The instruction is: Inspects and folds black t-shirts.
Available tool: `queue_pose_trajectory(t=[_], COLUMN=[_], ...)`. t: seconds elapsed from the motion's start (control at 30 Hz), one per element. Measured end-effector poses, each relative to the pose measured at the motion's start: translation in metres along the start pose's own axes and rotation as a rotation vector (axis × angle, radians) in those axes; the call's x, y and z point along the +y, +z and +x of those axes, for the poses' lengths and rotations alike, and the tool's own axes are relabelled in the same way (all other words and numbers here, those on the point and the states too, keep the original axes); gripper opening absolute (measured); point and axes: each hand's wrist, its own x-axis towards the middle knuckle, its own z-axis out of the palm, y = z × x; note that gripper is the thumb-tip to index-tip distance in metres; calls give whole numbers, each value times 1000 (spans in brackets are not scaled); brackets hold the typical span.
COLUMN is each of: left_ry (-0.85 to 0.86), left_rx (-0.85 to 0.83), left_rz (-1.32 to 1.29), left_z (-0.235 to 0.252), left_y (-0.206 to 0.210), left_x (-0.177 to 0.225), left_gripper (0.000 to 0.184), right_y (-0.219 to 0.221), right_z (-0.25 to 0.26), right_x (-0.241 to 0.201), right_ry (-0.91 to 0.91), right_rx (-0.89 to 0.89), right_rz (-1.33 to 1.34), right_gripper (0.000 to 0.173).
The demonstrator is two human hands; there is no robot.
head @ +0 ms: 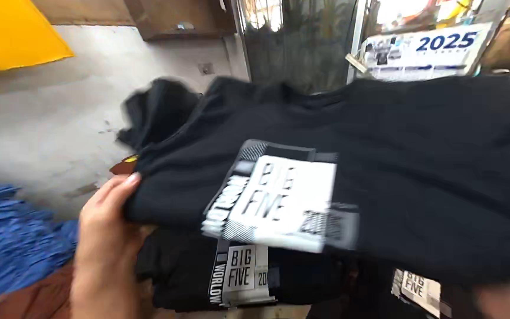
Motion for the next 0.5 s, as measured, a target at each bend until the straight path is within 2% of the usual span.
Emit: queue_pose_trajectory(t=[0.07, 0.1, 0.17, 0.2, 0.23, 0.27, 0.3, 0.37, 0.43, 0.5], left_ry=[-94, -185, -538, -694, -766, -761, -685, -480, -186, 102], left_rx=[109, 154, 266, 346, 420, 478, 551, 616, 530, 327], left_rz=[134, 166, 236, 297, 365, 411, 495, 723, 867, 805], left_z=[-45, -74, -136, -157, -164, -161, -156, -147, -135, -142], left_y=[-58, -86, -129, -144, -154, -156, -155, -130, -81, -20], left_x=[-72, -119, -198, -227, -245, -248, -244, -207, -166, -137], left_gripper=[18, 25, 47, 54, 59, 64, 63, 65, 53, 38], right_y=[27, 33, 36, 37, 39, 41, 40, 36, 36, 39], right_z=[-28, -49, -93, -108, -111, -107, -101, -92, -89, -92], right_x=[87, 130, 201, 220, 227, 224, 216, 195, 172, 135], right_ry=[197, 349, 722, 830, 850, 823, 793, 757, 698, 570], right_rx=[-8, -61, -191, -199, -181, -163, -158, -156, -111, -14], right_rz=[-63, -137, -191, -182, -190, -205, -221, -258, -292, -236], right_gripper=[27, 34, 53, 56, 55, 54, 51, 42, 39, 32])
